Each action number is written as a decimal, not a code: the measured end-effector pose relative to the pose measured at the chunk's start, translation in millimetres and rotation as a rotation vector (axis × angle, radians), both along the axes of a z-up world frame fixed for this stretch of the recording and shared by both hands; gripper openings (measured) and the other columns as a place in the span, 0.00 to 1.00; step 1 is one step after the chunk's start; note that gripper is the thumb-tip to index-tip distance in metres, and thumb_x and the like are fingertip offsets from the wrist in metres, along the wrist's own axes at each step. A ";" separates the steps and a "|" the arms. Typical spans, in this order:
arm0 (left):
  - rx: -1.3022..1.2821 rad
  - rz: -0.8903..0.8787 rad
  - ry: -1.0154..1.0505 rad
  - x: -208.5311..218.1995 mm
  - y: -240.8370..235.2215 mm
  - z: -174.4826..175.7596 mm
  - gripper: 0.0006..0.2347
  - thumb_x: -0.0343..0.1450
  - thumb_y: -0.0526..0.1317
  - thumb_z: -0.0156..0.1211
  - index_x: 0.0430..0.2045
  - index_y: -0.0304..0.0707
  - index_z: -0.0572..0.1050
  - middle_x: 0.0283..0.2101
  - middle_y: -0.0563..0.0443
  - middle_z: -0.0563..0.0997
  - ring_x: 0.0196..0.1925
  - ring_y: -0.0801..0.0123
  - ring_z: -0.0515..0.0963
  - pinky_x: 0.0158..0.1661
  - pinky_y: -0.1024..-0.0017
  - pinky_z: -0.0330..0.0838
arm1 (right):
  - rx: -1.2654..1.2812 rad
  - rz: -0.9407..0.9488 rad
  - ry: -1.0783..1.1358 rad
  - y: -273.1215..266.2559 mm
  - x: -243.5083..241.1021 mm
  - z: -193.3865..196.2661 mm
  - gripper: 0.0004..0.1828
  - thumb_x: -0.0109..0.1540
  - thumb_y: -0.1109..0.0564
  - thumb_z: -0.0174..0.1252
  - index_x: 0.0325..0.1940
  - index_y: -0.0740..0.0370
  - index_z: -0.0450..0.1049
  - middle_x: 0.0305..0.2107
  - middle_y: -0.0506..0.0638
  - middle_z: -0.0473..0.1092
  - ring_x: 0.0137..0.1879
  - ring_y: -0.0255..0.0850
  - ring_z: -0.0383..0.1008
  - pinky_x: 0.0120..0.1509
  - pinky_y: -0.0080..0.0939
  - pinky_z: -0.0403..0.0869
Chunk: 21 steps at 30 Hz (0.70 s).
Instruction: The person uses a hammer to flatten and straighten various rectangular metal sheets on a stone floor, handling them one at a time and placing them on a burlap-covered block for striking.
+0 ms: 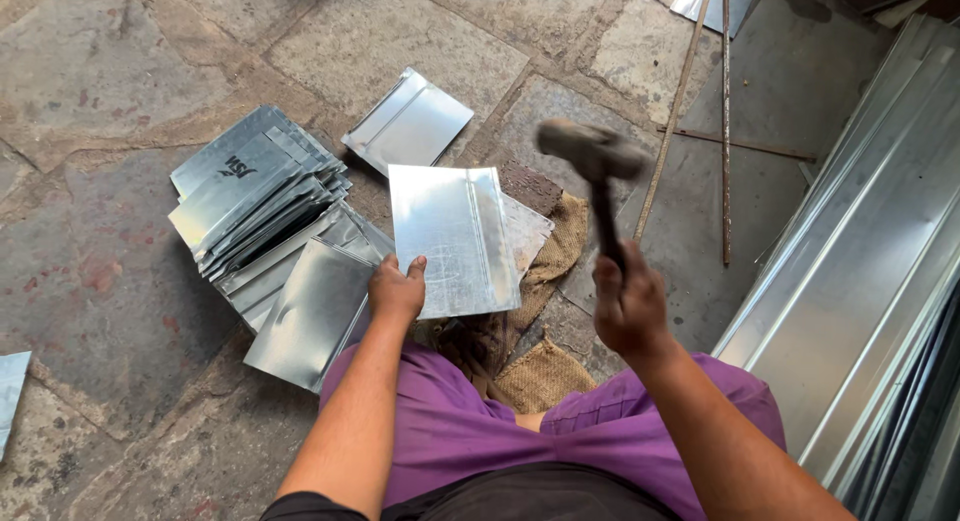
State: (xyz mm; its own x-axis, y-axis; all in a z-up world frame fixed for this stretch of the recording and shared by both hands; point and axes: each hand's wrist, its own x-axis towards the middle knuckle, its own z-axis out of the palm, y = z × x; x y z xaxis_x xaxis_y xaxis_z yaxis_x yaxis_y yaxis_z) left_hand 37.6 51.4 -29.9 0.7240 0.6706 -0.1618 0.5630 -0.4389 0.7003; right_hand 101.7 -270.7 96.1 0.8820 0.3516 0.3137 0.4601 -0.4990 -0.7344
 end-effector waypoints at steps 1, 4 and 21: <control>-0.009 -0.003 -0.013 -2.4 -0.2 -0.7 0.20 0.70 0.52 0.62 0.39 0.28 0.77 0.43 0.27 0.82 0.49 0.36 0.80 0.50 0.51 0.73 | 0.084 0.025 -0.050 -3.6 -3.6 -5.8 0.18 0.74 0.42 0.42 0.43 0.58 0.65 0.18 0.51 0.67 0.20 0.41 0.67 0.25 0.46 0.67; -0.031 -0.012 0.019 -12.7 -1.5 -11.4 0.20 0.70 0.53 0.61 0.38 0.29 0.77 0.44 0.28 0.81 0.48 0.36 0.80 0.49 0.51 0.73 | 0.056 0.053 -0.122 -6.3 -13.9 -42.2 0.20 0.76 0.43 0.42 0.47 0.63 0.65 0.21 0.56 0.66 0.25 0.44 0.67 0.29 0.48 0.67; -0.018 -0.076 0.005 -42.3 -7.8 6.4 0.18 0.71 0.53 0.61 0.37 0.33 0.79 0.38 0.35 0.84 0.43 0.42 0.83 0.45 0.54 0.75 | 0.057 0.105 -0.111 15.9 -3.9 -43.1 0.16 0.74 0.47 0.41 0.48 0.62 0.65 0.18 0.55 0.67 0.21 0.47 0.68 0.25 0.51 0.65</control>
State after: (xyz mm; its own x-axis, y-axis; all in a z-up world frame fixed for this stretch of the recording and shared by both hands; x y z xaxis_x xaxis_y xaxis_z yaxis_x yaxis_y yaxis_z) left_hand -4.7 43.7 -23.5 0.7716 0.6108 -0.1773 0.5322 -0.4673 0.7059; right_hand 97.8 -254.9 53.0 0.8002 0.4189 0.4293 0.5874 -0.4030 -0.7018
